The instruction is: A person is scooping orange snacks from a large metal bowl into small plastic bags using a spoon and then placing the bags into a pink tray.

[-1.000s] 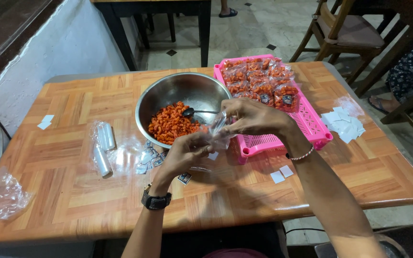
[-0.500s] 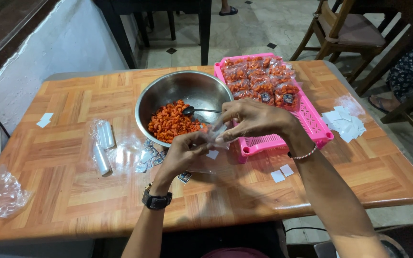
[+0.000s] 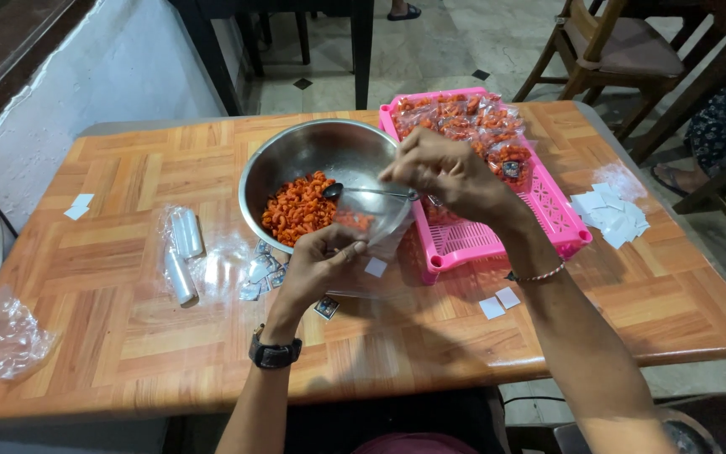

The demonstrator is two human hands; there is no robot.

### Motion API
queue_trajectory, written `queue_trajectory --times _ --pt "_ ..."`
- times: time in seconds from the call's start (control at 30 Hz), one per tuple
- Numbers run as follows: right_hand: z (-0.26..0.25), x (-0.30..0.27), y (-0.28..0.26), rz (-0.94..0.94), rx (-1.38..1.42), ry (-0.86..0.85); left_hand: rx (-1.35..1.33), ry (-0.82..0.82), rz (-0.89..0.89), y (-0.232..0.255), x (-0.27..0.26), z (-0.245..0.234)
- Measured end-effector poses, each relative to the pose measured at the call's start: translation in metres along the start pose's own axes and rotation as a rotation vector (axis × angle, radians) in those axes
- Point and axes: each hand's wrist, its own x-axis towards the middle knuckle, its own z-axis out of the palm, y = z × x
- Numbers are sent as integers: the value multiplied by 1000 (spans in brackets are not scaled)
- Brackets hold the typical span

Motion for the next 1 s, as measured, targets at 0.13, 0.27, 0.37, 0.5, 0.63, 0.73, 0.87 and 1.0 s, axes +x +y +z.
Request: queue_trajectory --times 0.13,0.27,0.37,0.5,0.63,0.73,0.87,1.0 --pt "-6 0 20 22 44 118 -33 46 -19 3 -5 -9" --pt "11 1 61 52 -100 167 -54 95 -29 2 -8 -22" --pt "25 2 102 77 -260 131 -51 118 -14 3 -11 -27" --pt "43 5 117 270 -627 -6 -63 152 -16 6 -15 -28" --pt "55 8 158 315 -778 -73 -37 158 -14 4 -16 -28" --pt "61 2 169 249 -790 -117 -57 175 -28 2 -15 -29" --pt "65 5 163 319 -821 -166 -27 185 -17 4 -15 -27" --pt "68 8 175 437 -753 -194 -39 187 -15 1 -13 -30"
